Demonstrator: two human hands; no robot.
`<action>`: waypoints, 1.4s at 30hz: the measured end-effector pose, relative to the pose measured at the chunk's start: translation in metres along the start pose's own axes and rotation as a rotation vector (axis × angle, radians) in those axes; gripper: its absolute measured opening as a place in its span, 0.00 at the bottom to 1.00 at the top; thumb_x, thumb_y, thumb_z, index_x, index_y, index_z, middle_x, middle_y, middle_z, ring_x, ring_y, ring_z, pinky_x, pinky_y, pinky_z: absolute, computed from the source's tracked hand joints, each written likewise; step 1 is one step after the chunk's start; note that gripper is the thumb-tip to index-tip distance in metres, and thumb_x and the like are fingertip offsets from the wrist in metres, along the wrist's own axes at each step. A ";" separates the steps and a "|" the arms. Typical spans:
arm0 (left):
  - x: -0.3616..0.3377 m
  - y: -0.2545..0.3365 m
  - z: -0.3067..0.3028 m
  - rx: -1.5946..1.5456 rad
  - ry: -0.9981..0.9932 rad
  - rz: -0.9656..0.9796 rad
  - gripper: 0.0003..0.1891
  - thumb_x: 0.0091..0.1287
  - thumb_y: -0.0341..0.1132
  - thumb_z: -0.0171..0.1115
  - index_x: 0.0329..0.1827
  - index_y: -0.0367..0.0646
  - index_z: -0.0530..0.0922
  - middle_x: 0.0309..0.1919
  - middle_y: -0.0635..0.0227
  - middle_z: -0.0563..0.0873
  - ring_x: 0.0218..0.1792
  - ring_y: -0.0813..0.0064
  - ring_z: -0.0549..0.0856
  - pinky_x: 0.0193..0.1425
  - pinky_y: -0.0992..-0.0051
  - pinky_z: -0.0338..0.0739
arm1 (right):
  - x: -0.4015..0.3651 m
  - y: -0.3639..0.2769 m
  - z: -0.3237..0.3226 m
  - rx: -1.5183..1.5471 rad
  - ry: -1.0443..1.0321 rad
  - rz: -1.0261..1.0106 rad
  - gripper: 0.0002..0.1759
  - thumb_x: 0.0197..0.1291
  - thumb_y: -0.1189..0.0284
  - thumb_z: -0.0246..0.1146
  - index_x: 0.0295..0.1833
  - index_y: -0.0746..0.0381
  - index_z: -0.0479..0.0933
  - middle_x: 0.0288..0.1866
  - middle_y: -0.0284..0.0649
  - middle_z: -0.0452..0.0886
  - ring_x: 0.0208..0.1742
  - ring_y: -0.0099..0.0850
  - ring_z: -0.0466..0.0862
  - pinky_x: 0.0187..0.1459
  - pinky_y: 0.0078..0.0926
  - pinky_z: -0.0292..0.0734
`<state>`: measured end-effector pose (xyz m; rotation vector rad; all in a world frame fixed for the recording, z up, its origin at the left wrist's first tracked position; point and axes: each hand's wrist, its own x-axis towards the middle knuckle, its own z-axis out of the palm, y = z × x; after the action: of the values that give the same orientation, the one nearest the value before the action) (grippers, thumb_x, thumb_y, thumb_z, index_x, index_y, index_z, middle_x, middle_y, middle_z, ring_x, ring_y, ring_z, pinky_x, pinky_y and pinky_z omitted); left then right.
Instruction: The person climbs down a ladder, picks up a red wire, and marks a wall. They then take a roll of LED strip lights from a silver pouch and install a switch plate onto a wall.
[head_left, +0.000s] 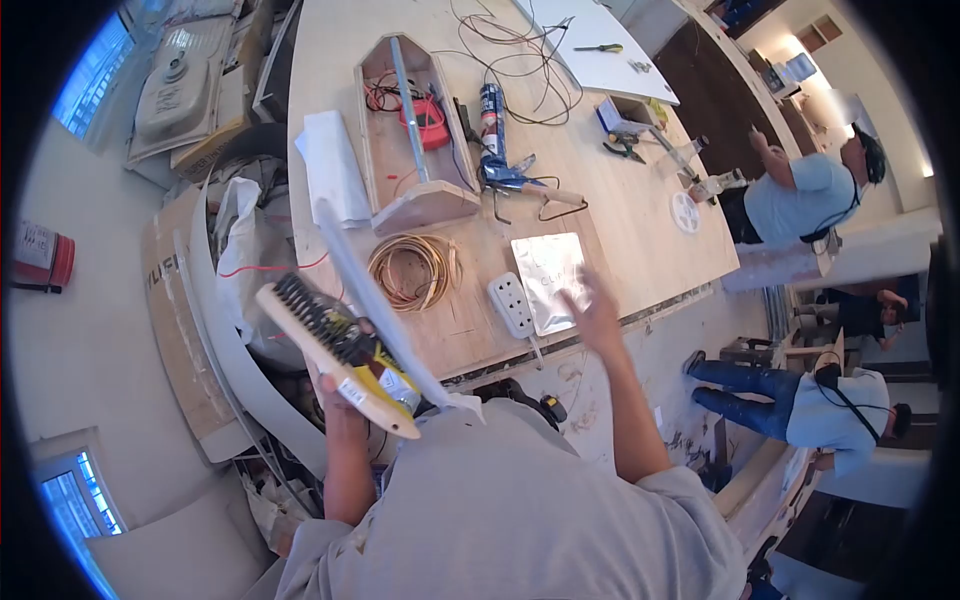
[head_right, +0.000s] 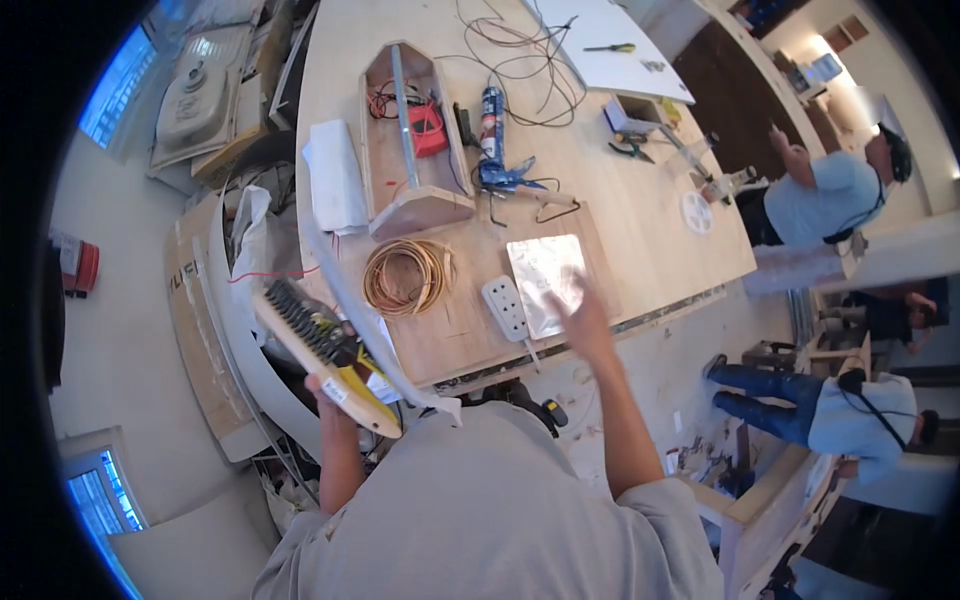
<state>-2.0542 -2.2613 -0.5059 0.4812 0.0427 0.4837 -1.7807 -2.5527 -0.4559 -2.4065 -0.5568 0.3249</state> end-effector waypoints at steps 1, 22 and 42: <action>-0.004 0.008 0.028 -0.012 0.067 0.057 0.49 0.41 0.53 0.80 0.67 0.48 0.65 0.54 0.59 0.77 0.54 0.63 0.79 0.61 0.61 0.77 | 0.016 0.050 -0.002 -0.180 0.098 0.062 0.42 0.57 0.60 0.68 0.70 0.71 0.59 0.66 0.59 0.69 0.65 0.48 0.72 0.63 0.39 0.69; -0.052 0.060 0.028 0.196 0.198 0.225 0.54 0.36 0.59 0.81 0.65 0.40 0.66 0.56 0.64 0.76 0.60 0.65 0.75 0.65 0.61 0.73 | 0.061 0.100 0.002 -0.109 -0.103 0.404 0.29 0.44 0.60 0.76 0.44 0.70 0.77 0.36 0.49 0.84 0.31 0.36 0.84 0.30 0.33 0.79; -0.061 0.072 0.010 0.130 0.200 0.411 0.49 0.40 0.54 0.82 0.66 0.50 0.67 0.56 0.61 0.75 0.61 0.61 0.76 0.68 0.61 0.72 | 0.167 -0.127 -0.033 0.472 0.226 -0.490 0.24 0.67 0.78 0.56 0.67 0.69 0.63 0.47 0.44 0.81 0.42 0.22 0.80 0.41 0.17 0.75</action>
<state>-2.1382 -2.2374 -0.4688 0.5700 0.1700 0.9355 -1.6612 -2.4027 -0.3655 -1.7565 -0.8330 -0.0314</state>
